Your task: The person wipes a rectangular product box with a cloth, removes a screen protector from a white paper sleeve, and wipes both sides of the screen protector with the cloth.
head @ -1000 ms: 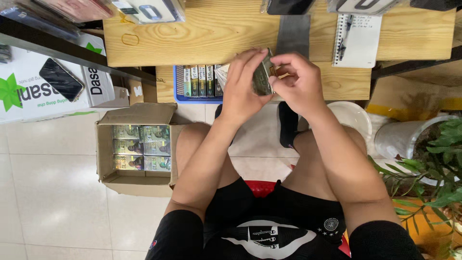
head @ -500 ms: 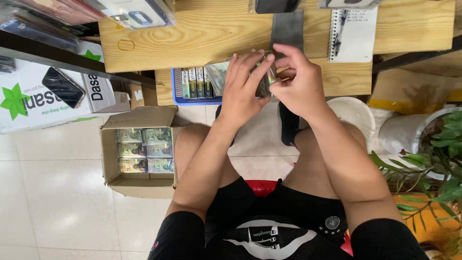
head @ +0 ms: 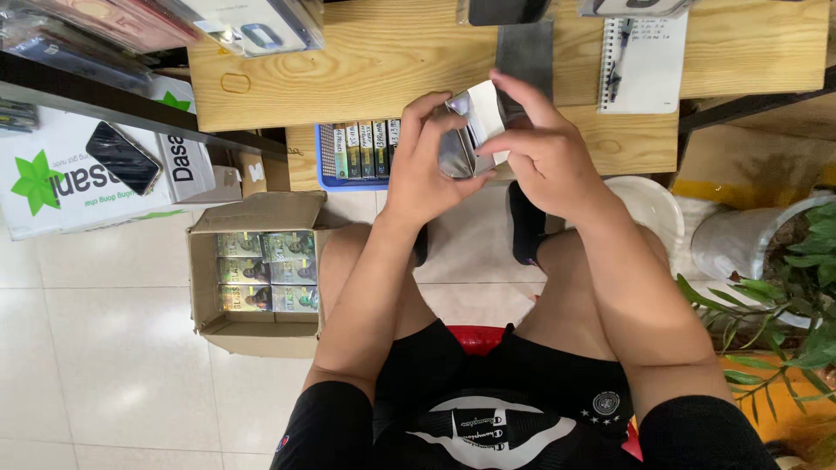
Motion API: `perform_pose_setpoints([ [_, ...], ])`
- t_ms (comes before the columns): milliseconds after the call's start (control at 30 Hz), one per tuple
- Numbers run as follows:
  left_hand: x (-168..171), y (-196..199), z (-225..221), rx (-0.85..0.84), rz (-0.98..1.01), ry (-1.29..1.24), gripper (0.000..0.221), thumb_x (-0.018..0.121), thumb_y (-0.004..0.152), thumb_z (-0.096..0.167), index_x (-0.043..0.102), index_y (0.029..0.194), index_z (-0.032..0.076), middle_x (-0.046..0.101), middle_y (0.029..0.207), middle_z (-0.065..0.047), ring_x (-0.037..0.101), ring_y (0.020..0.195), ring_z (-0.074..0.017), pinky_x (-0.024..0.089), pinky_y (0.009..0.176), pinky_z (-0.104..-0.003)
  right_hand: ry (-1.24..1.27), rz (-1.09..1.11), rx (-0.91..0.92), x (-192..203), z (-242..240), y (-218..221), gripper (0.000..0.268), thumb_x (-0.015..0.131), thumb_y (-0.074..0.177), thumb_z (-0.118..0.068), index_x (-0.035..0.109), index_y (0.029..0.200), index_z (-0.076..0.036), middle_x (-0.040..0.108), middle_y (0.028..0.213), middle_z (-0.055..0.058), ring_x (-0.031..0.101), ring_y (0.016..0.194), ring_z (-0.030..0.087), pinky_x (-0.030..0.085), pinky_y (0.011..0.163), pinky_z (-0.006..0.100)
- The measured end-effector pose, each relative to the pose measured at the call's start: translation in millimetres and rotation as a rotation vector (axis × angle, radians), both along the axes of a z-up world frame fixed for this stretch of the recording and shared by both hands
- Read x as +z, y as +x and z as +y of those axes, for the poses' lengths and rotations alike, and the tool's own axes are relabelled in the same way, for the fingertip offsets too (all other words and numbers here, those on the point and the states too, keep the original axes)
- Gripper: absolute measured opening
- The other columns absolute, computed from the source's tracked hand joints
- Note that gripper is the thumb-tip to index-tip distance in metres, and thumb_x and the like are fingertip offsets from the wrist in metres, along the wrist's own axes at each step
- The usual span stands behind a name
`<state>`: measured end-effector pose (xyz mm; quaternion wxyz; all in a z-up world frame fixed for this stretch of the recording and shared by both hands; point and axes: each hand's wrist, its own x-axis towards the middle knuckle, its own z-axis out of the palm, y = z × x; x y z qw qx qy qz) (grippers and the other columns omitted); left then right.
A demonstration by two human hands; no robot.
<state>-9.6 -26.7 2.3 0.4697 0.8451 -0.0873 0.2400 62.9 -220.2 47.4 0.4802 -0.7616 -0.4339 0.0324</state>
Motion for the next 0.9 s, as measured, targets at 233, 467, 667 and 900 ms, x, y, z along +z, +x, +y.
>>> perform_pose_setpoints([
  [233, -0.4, -4.1, 1.4, 0.097, 0.093, -0.035, 0.100, 0.092, 0.074, 0.019, 0.036, 0.157, 0.012, 0.045, 0.145, -0.013, 0.051, 0.140, -0.0296, 0.043, 0.123, -0.037, 0.073, -0.152, -0.046, -4.2, -0.9, -10.0, 0.032, 0.057, 0.089, 0.020, 0.078, 0.091, -0.004, 0.050, 0.151, 0.026, 0.067, 0.117, 0.045, 0.063, 0.089, 0.040],
  [467, -9.1, -4.4, -4.2, 0.086, 0.054, -0.026, 0.103, 0.089, 0.075, 0.019, 0.032, 0.159, 0.010, 0.044, 0.146, -0.014, 0.049, 0.140, -0.0296, 0.042, 0.125, -0.038, 0.104, -0.170, -0.262, 6.4, 13.3, -27.5, 0.008, 0.072, 0.097, 0.001, 0.076, 0.092, 0.007, 0.060, 0.137, 0.027, 0.072, 0.106, 0.034, 0.056, 0.094, 0.038],
  [667, -23.9, -0.8, -13.6, 0.149, -0.140, 0.042, 0.089, 0.089, 0.087, 0.025, 0.035, 0.156, 0.008, 0.044, 0.145, -0.017, 0.050, 0.141, -0.0316, 0.046, 0.125, -0.043, 0.064, -0.194, -0.389, 6.8, 20.6, -41.8, 0.015, 0.072, 0.093, 0.008, 0.074, 0.105, -0.001, 0.072, 0.103, 0.011, 0.069, 0.085, 0.026, 0.053, 0.076, 0.035],
  [900, -34.7, 10.2, -19.0, 0.155, -0.514, -0.080, 0.094, 0.096, 0.074, 0.015, 0.044, 0.149, -0.006, 0.048, 0.133, -0.025, 0.053, 0.130, -0.0493, 0.044, 0.115, -0.060, 0.170, -0.302, -0.281, 7.2, 22.0, -53.0, 0.025, 0.072, 0.094, 0.000, 0.076, 0.118, -0.002, 0.062, 0.129, 0.026, 0.068, 0.113, 0.043, 0.056, 0.093, 0.049],
])
